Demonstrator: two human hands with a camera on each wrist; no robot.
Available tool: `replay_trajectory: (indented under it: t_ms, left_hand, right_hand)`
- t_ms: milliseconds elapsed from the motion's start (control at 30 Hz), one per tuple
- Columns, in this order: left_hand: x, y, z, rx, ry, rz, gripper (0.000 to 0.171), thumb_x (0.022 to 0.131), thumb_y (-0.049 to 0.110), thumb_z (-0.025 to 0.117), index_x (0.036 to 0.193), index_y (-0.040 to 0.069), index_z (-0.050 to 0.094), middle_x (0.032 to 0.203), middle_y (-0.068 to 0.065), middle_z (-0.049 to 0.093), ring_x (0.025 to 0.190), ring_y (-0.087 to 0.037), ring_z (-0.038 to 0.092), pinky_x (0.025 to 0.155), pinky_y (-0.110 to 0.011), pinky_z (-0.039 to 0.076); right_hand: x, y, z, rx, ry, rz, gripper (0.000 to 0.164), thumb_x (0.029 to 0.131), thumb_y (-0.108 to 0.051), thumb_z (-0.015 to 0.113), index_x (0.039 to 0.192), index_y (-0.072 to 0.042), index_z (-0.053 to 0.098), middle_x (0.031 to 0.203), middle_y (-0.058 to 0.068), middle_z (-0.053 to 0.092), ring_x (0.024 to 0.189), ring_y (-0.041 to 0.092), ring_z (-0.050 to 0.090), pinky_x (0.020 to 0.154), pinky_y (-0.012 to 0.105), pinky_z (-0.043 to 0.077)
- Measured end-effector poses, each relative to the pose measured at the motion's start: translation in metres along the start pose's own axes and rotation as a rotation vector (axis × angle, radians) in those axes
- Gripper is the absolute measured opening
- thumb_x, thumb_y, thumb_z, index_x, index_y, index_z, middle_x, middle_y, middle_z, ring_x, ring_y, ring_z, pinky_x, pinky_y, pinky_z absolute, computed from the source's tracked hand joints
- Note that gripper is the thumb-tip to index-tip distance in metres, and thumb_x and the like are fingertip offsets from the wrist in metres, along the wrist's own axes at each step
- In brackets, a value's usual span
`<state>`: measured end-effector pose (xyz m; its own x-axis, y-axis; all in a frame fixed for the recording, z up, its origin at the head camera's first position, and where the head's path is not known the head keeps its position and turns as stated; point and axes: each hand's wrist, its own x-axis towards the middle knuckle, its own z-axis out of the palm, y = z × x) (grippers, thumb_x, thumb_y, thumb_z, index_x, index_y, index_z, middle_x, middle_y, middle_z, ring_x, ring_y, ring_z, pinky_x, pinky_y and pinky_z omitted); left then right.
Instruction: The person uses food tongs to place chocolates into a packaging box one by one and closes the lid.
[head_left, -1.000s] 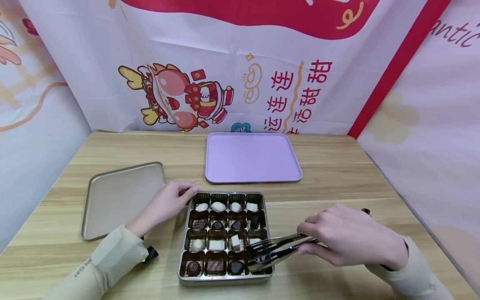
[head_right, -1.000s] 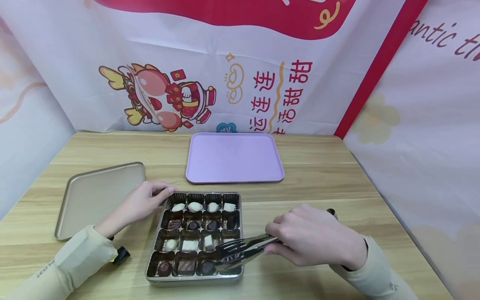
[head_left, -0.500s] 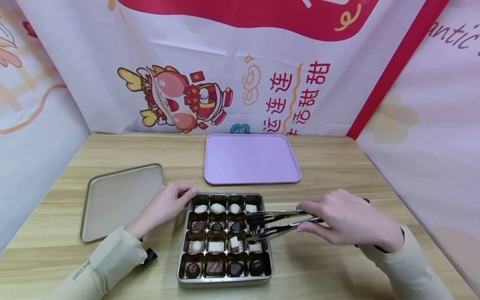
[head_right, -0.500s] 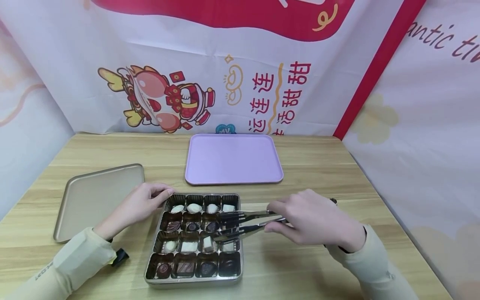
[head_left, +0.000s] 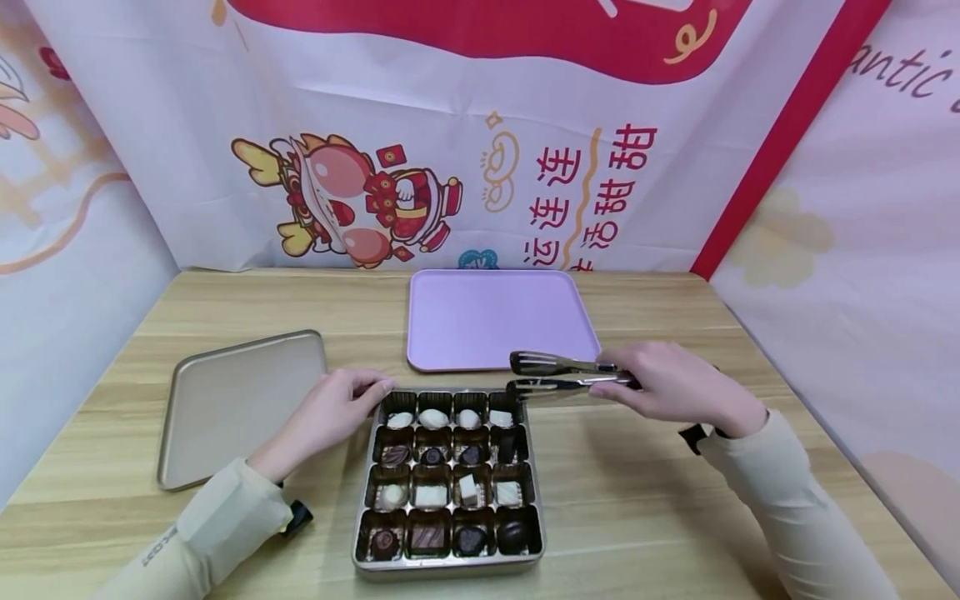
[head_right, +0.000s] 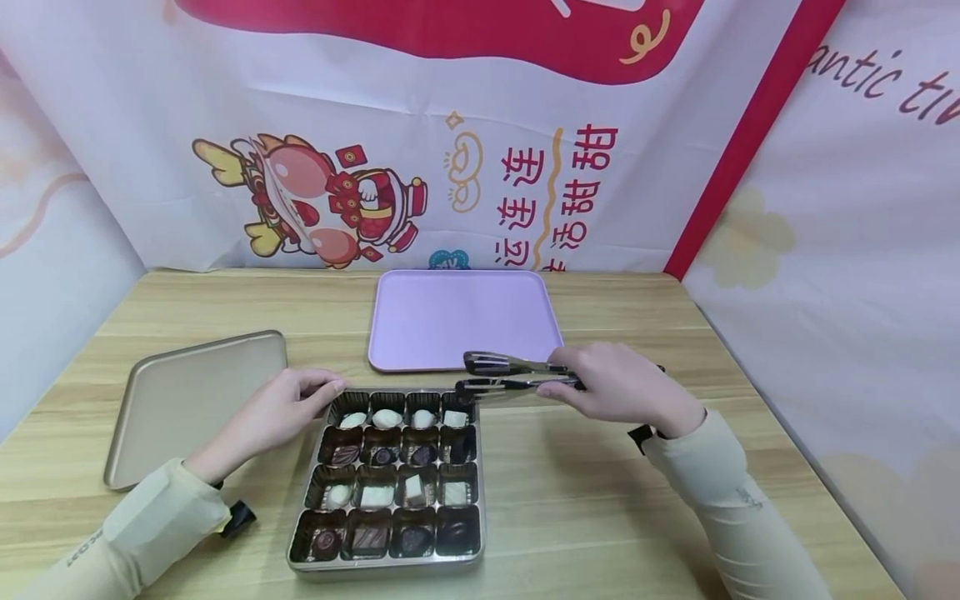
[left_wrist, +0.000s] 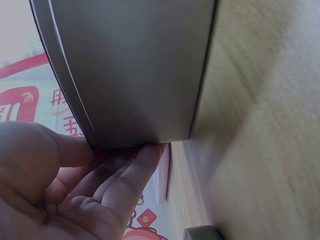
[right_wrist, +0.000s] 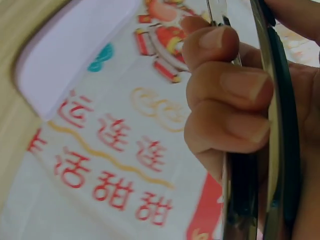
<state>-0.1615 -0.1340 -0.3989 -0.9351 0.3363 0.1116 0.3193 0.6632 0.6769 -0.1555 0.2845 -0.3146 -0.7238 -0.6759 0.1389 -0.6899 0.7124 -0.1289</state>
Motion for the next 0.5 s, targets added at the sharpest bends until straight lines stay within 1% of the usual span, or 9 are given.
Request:
replay_trajectory:
  t_ms: [67,133,200,267,300,367,500]
  left_hand:
    - [0.0,0.0,0.0,0.002,0.006,0.003,0.026,0.098,0.025,0.055,0.113,0.009,0.068,0.113,-0.008,0.065,0.107,-0.029,0.059,0.093,-0.048,0.04]
    - [0.0,0.0,0.0,0.001,0.008,0.006,0.025,0.098,0.025,0.055,0.113,0.009,0.068,0.113,-0.008,0.065,0.106,-0.028,0.06,0.093,-0.048,0.041]
    - [0.0,0.0,0.0,0.001,0.009,0.008,0.025,0.098,0.025,0.055,0.112,0.009,0.068,0.112,-0.007,0.065,0.105,-0.027,0.06,0.092,-0.047,0.041]
    - [0.0,0.0,0.0,0.002,0.007,0.009,0.025,0.098,0.026,0.055,0.112,0.01,0.069,0.112,-0.007,0.065,0.105,-0.027,0.06,0.092,-0.047,0.041]
    - [0.0,0.0,0.0,0.001,0.006,0.008,0.025,0.098,0.026,0.055,0.112,0.01,0.069,0.111,-0.007,0.066,0.104,-0.027,0.06,0.092,-0.048,0.041]
    - [0.0,0.0,0.0,0.002,0.005,0.006,0.025,0.098,0.026,0.055,0.111,0.01,0.069,0.11,-0.006,0.066,0.101,-0.025,0.061,0.091,-0.047,0.041]
    - [0.0,0.0,0.0,0.003,0.004,0.004,0.025,0.098,0.025,0.055,0.111,0.009,0.069,0.111,-0.007,0.065,0.103,-0.027,0.06,0.092,-0.048,0.041]
  right_hand:
    - [0.003,0.009,0.005,-0.004,-0.011,0.042,0.029,0.091,-0.048,0.059,0.099,-0.02,0.062,0.074,-0.017,0.053,0.064,0.002,0.05,0.061,0.028,0.045]
    - [0.006,0.017,0.01,-0.024,-0.017,0.077,0.032,0.091,-0.048,0.06,0.101,-0.018,0.063,0.074,-0.015,0.054,0.063,0.004,0.049,0.061,0.03,0.044]
    - [0.008,0.025,0.015,-0.047,-0.026,0.106,0.035,0.09,-0.048,0.06,0.104,-0.016,0.064,0.078,-0.012,0.058,0.066,0.006,0.051,0.063,0.032,0.046]
    - [0.009,0.031,0.019,-0.065,-0.036,0.133,0.037,0.089,-0.048,0.061,0.107,-0.015,0.065,0.084,-0.01,0.061,0.069,0.007,0.053,0.065,0.034,0.047]
    - [0.009,0.033,0.021,-0.069,-0.045,0.146,0.037,0.089,-0.048,0.061,0.107,-0.016,0.064,0.084,-0.01,0.061,0.069,0.007,0.053,0.065,0.034,0.047]
    - [0.011,0.038,0.023,-0.059,-0.062,0.172,0.034,0.087,-0.047,0.062,0.105,-0.018,0.064,0.083,-0.01,0.06,0.068,0.008,0.052,0.063,0.034,0.046]
    - [0.016,0.048,0.027,-0.007,-0.102,0.215,0.029,0.084,-0.043,0.065,0.102,-0.02,0.063,0.076,-0.012,0.056,0.064,0.01,0.05,0.058,0.032,0.043]
